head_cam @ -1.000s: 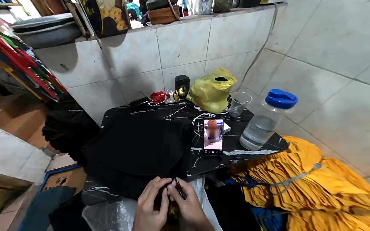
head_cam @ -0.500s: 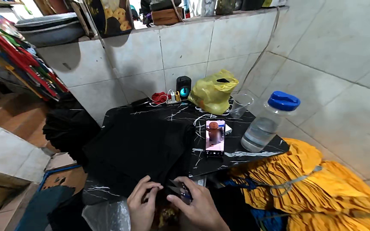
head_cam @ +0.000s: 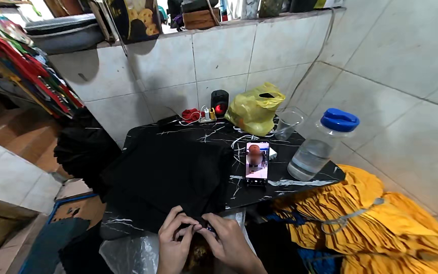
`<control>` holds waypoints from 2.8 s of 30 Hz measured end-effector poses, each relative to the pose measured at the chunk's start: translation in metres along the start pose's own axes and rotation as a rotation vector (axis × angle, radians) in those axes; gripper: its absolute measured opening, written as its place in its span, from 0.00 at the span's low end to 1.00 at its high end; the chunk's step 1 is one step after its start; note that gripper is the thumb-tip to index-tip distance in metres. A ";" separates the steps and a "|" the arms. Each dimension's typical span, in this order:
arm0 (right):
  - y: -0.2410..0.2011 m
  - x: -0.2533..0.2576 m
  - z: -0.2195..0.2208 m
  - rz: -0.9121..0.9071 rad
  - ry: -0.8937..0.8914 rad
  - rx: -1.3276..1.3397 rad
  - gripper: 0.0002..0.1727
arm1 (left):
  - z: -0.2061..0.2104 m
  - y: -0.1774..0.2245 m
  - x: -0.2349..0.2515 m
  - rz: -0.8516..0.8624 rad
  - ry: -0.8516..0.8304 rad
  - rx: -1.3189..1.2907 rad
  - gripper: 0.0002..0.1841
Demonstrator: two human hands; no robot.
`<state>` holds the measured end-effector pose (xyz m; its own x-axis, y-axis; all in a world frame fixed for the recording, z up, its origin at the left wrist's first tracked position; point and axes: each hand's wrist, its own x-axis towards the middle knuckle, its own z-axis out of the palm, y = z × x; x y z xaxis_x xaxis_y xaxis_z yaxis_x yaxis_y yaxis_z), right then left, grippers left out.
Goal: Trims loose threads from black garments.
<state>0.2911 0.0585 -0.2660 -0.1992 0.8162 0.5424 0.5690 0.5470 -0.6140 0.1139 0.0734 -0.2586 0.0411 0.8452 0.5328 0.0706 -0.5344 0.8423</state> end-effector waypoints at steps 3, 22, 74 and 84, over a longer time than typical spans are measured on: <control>-0.004 0.002 0.005 0.025 0.106 -0.083 0.18 | -0.001 0.000 0.002 -0.005 -0.015 0.011 0.05; 0.002 0.001 0.004 0.521 0.089 0.811 0.06 | -0.023 0.008 0.002 -0.016 -0.261 0.411 0.07; 0.005 -0.006 0.010 0.338 0.215 0.278 0.18 | -0.002 0.006 -0.007 -0.039 -0.152 0.108 0.05; -0.003 -0.013 -0.003 0.062 0.108 -0.231 0.21 | -0.006 0.011 -0.006 0.002 -0.145 0.268 0.05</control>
<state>0.2945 0.0456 -0.2689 -0.0789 0.8157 0.5731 0.7473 0.4289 -0.5076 0.1084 0.0624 -0.2516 0.1823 0.8460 0.5010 0.3296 -0.5326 0.7795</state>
